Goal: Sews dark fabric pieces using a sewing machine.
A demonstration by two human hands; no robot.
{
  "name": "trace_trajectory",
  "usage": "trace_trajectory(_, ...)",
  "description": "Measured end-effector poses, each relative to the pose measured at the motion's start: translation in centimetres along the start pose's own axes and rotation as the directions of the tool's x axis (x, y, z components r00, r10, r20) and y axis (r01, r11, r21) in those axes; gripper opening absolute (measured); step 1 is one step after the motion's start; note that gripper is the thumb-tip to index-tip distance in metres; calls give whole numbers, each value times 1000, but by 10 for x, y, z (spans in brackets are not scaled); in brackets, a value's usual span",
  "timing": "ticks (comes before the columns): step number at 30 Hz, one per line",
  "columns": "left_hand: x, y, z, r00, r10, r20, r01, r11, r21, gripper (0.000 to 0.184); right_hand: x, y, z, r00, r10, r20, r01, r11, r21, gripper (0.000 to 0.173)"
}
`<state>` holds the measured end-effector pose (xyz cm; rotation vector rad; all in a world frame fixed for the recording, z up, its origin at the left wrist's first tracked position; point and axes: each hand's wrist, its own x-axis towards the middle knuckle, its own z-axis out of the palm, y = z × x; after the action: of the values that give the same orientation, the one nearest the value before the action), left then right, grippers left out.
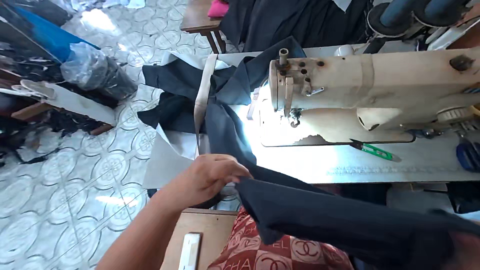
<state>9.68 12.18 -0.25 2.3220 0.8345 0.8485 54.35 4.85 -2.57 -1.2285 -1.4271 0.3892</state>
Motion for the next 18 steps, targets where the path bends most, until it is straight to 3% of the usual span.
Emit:
trace_trajectory(3,12,29,-9,972,-233,22,220,940,259,27,14,17,30,1000,15,6,-14,998,-66,6)
trace_trajectory(5,2,8,-9,976,-217,-34,214,907,363,25,20,21,49,999,-39,-5,39,999,-26,5)
trace_trajectory(8,-19,5,-13,977,-161,-139,181,974,137,31,27,15,50,991,-133,6,132,989,69,12)
trace_trajectory(10,-25,11,-18,983,-174,-64,169,983,-78,36,32,15,44,992,-124,18,121,986,112,12)
trace_trajectory(11,-26,10,-18,980,-199,18,200,974,-105,44,35,16,45,994,-100,52,94,990,103,10)
trace_trajectory(13,-23,2,-15,939,-308,155,300,951,74,55,40,19,59,992,-63,112,57,997,59,7)
trace_trajectory(15,-12,-6,-20,868,-457,194,388,869,307,37,45,21,80,987,-40,158,31,998,61,10)
trace_trajectory(17,-8,-8,-36,860,-509,41,418,748,515,26,44,20,108,982,-35,187,17,995,95,12)
trace_trajectory(18,-11,-3,-48,885,-463,-57,402,695,596,24,43,18,121,981,-68,182,45,991,127,12)
